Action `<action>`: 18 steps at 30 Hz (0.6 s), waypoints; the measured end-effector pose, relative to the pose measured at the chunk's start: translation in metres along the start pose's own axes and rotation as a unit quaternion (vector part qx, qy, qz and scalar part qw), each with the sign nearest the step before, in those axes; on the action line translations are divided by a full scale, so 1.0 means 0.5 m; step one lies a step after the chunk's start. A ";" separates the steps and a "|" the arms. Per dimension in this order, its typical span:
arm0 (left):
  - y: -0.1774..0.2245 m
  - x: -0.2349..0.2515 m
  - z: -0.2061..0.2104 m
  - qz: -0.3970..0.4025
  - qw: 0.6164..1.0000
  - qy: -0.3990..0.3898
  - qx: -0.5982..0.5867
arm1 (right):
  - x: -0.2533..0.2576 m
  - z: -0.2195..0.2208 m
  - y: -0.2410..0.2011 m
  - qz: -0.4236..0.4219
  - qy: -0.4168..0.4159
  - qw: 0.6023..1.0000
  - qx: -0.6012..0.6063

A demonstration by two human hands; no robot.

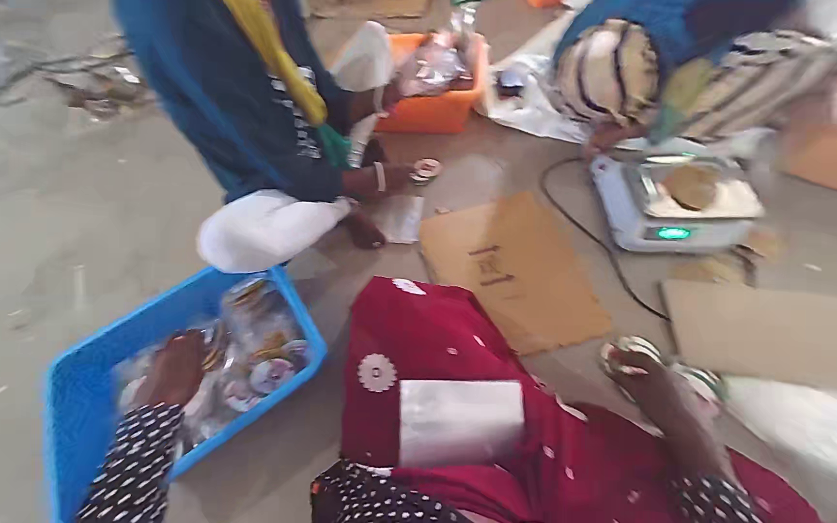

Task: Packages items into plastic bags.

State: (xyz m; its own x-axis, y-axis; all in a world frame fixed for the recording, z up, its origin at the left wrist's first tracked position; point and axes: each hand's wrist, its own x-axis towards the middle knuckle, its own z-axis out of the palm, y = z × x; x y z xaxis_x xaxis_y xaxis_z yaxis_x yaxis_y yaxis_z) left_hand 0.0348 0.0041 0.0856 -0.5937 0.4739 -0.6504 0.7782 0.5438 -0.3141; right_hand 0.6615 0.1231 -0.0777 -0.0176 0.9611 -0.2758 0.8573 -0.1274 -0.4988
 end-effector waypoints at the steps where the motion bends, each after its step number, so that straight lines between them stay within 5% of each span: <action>1: -0.022 0.034 0.027 0.023 0.998 0.053 -0.036 | -0.001 -0.002 -0.007 0.008 0.002 1.000 0.000; 4: -0.087 0.161 0.102 0.151 0.918 0.335 -0.147 | 0.004 0.003 -0.012 0.029 -0.002 1.000 -0.001; 8: 0.080 0.063 0.052 0.352 0.769 0.468 -0.256 | 0.007 0.028 -0.012 0.036 -0.001 0.999 0.024; 11: 0.294 -0.073 0.079 0.550 0.682 0.348 -0.334 | 0.016 0.039 -0.007 0.030 0.007 0.999 0.035; 14: 0.455 -0.150 0.142 0.627 0.701 0.227 -0.251 | 0.012 0.038 -0.003 0.029 0.012 0.999 0.038; 18: 0.558 -0.143 0.210 0.627 0.697 0.251 -0.239 | 0.004 0.037 0.003 0.026 0.030 0.998 0.054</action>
State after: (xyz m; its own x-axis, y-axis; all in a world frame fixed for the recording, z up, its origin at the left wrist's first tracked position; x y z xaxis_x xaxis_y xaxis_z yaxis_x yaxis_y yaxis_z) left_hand 0.3159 0.0494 -0.0283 0.4025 0.9019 0.1571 0.6634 -0.4056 0.6288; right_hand 0.6531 0.1201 -0.0942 0.0584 0.9649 -0.2560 0.7957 -0.1999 -0.5718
